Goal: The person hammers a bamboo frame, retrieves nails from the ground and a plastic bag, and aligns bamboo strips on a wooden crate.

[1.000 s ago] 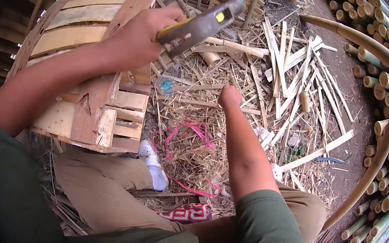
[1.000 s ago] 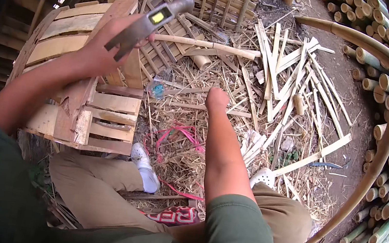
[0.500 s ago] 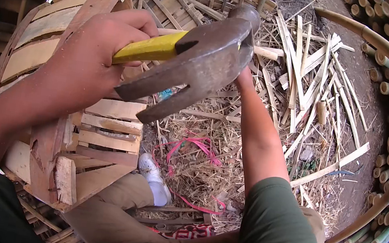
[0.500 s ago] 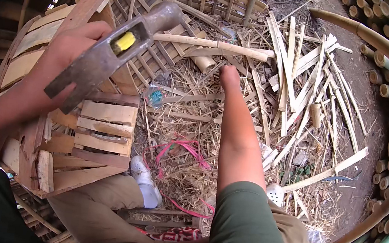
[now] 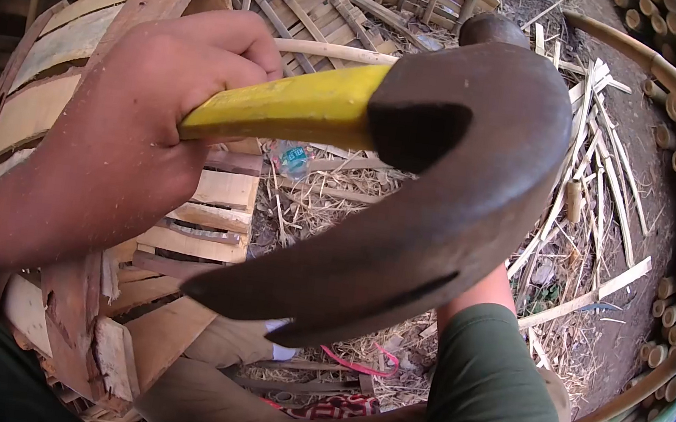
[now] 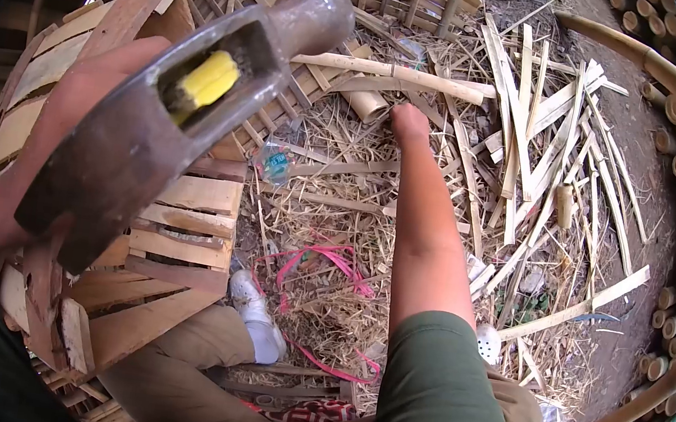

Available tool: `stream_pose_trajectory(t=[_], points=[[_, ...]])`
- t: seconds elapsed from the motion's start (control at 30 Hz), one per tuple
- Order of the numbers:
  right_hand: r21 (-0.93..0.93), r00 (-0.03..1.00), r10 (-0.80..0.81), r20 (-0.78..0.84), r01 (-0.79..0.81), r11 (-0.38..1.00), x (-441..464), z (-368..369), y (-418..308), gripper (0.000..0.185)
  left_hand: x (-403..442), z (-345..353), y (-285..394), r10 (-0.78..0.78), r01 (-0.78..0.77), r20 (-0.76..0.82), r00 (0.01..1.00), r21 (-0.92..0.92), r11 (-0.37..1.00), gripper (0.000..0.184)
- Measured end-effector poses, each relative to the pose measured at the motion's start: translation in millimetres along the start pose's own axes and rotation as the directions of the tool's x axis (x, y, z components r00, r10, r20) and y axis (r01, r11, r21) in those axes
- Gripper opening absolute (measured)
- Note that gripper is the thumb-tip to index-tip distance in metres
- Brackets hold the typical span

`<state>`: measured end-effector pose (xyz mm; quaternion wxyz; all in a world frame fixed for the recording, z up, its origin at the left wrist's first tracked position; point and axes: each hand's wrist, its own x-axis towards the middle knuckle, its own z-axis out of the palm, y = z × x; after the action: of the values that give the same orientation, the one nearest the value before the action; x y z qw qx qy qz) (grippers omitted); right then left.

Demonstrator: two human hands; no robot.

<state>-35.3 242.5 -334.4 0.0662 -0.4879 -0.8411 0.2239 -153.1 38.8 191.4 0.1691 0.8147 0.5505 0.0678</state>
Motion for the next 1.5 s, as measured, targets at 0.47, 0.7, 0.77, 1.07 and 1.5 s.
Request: stream_pose_trajectory(t=[0.47, 0.7, 0.77, 1.07, 1.5], points=[[0.223, 0.994, -0.080, 0.068, 0.063, 0.973, -14.8, -49.0, 21.7, 0.018, 1.3, 2.9, 2.9, -0.063, 0.063, 0.053, 0.997, -0.001, 0.998, 0.016], [0.942, 0.932, -0.150, 0.331, -0.316, 0.114, -44.9, -125.3, 16.1, 0.010, 5.2, -2.0, 7.0, -0.015, 0.020, 0.106, 0.994, -0.045, 0.999, 0.016], [0.947, 0.923, -0.284, 0.258, -0.300, -0.112, -46.2, -134.0, 14.9, 0.005, 5.1, -0.7, 6.6, -0.035, 0.033, 0.116, 0.993, 0.019, 0.999, 0.014], [0.995, 0.862, -0.506, -0.007, -0.045, -0.090, -102.9, -240.3, -98.8, 0.023, 2.1, -2.3, 10.3, -0.092, 0.087, 0.082, 0.992, 0.066, 0.994, 0.013], [0.936, 0.892, -0.425, -0.153, 0.270, 0.228, -156.7, -295.3, -171.2, 0.061, 4.7, 5.5, 14.6, -0.173, 0.174, 0.039, 0.984, -0.036, 0.984, 0.020]])
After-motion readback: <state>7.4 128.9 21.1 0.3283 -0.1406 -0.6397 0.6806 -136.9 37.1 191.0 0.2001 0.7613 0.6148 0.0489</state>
